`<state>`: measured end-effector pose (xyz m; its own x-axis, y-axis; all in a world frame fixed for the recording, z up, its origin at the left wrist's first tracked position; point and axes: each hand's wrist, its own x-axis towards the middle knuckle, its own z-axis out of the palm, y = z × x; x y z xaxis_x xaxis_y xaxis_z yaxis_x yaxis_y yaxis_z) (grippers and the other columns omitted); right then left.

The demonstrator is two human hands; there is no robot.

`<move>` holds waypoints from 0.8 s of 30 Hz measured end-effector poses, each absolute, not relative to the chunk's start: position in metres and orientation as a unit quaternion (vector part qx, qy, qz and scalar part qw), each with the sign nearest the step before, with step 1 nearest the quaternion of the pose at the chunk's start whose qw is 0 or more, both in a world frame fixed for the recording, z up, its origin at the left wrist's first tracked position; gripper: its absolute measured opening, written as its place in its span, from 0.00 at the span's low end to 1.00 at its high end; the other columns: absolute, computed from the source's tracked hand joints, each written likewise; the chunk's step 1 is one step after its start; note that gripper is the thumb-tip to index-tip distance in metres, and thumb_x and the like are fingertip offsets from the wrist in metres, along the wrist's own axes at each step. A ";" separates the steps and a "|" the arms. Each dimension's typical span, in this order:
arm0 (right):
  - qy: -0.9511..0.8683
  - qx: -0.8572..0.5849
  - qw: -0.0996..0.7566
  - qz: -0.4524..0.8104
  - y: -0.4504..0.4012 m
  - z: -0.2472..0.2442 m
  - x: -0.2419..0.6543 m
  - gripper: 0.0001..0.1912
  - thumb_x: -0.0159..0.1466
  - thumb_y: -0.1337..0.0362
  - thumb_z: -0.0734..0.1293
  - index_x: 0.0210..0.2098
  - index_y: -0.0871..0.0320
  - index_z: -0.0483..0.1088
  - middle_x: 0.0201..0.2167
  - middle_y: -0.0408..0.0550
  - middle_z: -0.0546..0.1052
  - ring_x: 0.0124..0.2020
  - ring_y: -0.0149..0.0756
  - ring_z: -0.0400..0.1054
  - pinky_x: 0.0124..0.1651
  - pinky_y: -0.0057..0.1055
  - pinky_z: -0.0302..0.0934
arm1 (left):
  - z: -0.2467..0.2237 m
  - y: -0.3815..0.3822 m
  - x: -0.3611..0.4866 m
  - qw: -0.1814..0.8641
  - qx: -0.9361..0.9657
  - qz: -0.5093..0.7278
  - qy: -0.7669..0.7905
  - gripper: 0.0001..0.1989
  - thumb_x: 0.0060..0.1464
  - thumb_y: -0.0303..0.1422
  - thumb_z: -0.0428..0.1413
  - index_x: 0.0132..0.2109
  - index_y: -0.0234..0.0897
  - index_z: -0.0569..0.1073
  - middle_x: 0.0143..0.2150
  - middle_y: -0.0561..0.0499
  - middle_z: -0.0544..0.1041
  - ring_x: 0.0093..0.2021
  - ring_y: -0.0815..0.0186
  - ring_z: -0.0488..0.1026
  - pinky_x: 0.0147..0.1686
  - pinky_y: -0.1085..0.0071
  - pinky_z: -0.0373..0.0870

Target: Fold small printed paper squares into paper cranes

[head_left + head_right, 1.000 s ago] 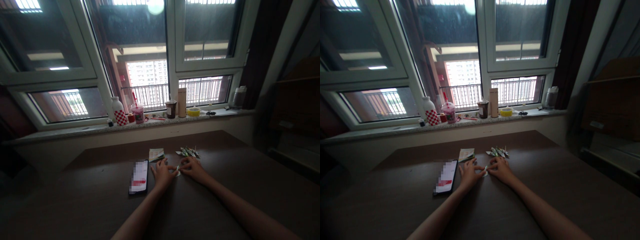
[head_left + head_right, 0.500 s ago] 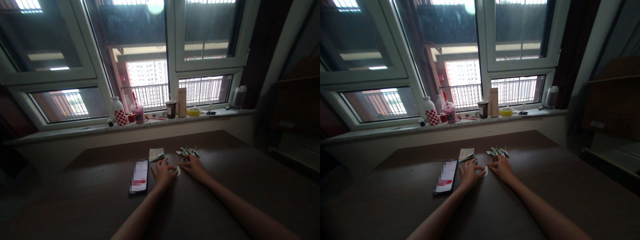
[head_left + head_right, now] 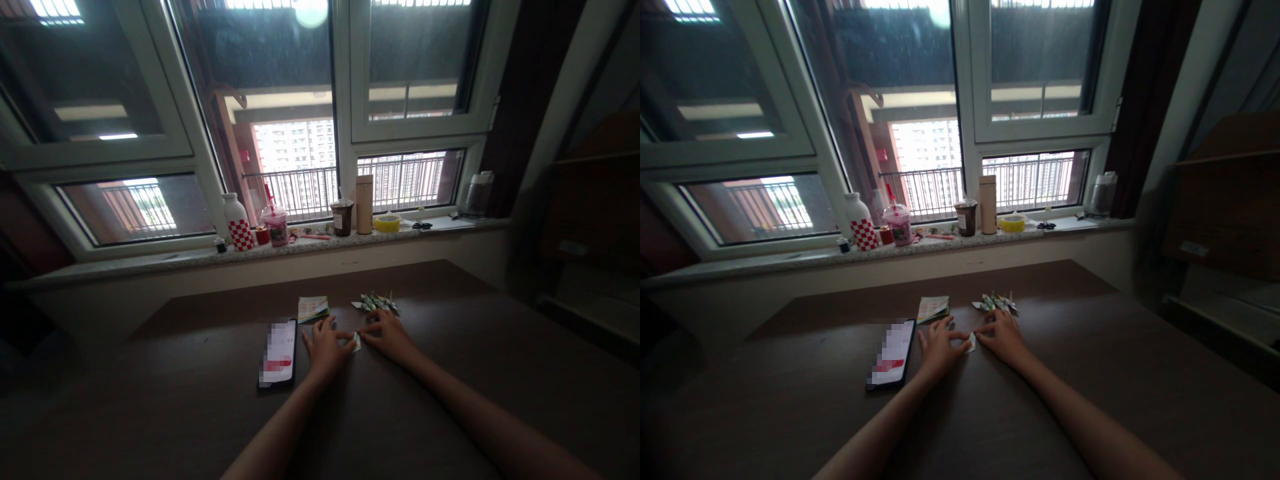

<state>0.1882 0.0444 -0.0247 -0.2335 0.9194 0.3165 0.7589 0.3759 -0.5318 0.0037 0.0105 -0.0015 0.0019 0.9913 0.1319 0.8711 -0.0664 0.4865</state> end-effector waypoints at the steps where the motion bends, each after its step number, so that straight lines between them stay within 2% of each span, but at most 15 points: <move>1: -0.771 -0.546 0.299 0.132 0.044 -0.024 0.187 0.08 0.59 0.54 0.70 0.36 0.45 0.81 0.47 0.49 0.73 0.53 0.46 0.62 0.57 0.44 0.56 | -0.002 0.011 0.004 0.132 0.696 0.224 0.669 0.09 0.50 0.44 0.61 0.39 0.56 0.81 0.66 0.55 0.65 0.67 0.48 0.53 0.64 0.34 0.34; 7: -0.762 -0.570 0.284 0.120 0.044 -0.018 0.179 0.08 0.57 0.53 0.72 0.31 0.49 0.80 0.46 0.49 0.73 0.53 0.47 0.62 0.55 0.46 0.55 | -0.003 0.011 0.003 0.133 0.697 0.230 0.666 0.09 0.49 0.44 0.61 0.39 0.57 0.81 0.66 0.55 0.65 0.67 0.49 0.54 0.63 0.33 0.34; 16: -0.781 -0.549 0.270 0.131 0.043 -0.017 0.184 0.09 0.56 0.53 0.72 0.34 0.48 0.78 0.50 0.47 0.72 0.56 0.46 0.61 0.58 0.47 0.51 | -0.003 0.009 0.003 0.128 0.699 0.229 0.665 0.11 0.51 0.46 0.59 0.40 0.55 0.82 0.66 0.53 0.65 0.67 0.48 0.53 0.63 0.34 0.34; 24: -0.797 -0.519 0.266 0.154 0.039 -0.020 0.190 0.17 0.53 0.50 0.73 0.40 0.48 0.77 0.55 0.49 0.69 0.58 0.48 0.60 0.61 0.48 0.51 | -0.004 0.010 0.003 0.129 0.694 0.238 0.667 0.09 0.50 0.45 0.60 0.40 0.56 0.81 0.65 0.53 0.66 0.67 0.49 0.54 0.64 0.35 0.34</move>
<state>0.1901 0.0394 -0.0199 -0.3192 0.9104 0.2632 0.7463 0.4127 -0.5223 0.0030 0.0104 -0.0042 -0.0040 0.9873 0.1586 0.8649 -0.0762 0.4961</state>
